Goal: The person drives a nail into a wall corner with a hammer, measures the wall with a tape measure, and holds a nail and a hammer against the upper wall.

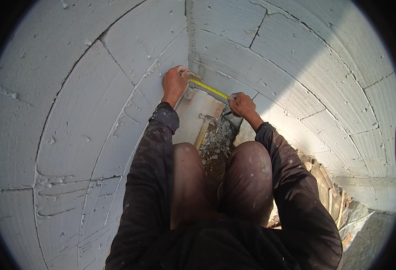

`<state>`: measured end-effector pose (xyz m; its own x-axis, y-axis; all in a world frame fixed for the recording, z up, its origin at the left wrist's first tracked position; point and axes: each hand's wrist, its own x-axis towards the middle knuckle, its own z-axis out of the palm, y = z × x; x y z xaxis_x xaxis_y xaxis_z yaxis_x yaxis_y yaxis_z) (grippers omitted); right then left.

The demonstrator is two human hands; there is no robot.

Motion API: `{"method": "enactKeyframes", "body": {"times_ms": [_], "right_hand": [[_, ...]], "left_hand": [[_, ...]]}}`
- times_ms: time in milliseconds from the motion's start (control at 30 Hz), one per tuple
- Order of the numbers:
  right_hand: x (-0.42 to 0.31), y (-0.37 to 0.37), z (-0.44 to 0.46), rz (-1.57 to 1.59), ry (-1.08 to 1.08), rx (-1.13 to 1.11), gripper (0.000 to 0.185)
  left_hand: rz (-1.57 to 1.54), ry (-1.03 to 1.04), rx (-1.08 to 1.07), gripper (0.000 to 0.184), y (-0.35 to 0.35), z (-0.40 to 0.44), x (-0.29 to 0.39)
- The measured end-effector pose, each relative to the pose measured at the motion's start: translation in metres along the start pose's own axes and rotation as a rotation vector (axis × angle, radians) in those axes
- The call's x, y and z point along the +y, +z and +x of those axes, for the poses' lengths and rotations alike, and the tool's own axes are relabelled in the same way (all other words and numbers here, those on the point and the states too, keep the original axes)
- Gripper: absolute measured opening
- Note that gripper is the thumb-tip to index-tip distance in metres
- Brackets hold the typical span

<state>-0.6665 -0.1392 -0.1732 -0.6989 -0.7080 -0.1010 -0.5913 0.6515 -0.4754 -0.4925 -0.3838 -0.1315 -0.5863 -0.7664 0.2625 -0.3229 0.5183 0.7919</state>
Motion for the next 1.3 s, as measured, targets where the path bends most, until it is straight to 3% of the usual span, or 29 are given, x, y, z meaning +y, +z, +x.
{"method": "enactKeyframes", "body": {"times_ms": [567, 767, 1100, 1300], "right_hand": [[0.008, 0.022, 0.011, -0.064, -0.051, 0.025, 0.052], [0.025, 0.038, 0.022, -0.124, -0.171, 0.069, 0.048], [0.016, 0.035, 0.018, -0.055, -0.157, 0.058, 0.051], [0.012, 0.035, 0.024, -0.079, -0.101, -0.01, 0.053]], "left_hand": [[-0.012, 0.042, -0.012, 0.019, -0.005, 0.004, -0.007], [-0.005, 0.036, -0.032, 0.022, -0.018, 0.001, 0.006], [-0.051, 0.055, -0.03, 0.027, -0.025, -0.003, 0.007], [-0.105, 0.091, 0.033, 0.037, -0.063, -0.044, 0.032]]}}
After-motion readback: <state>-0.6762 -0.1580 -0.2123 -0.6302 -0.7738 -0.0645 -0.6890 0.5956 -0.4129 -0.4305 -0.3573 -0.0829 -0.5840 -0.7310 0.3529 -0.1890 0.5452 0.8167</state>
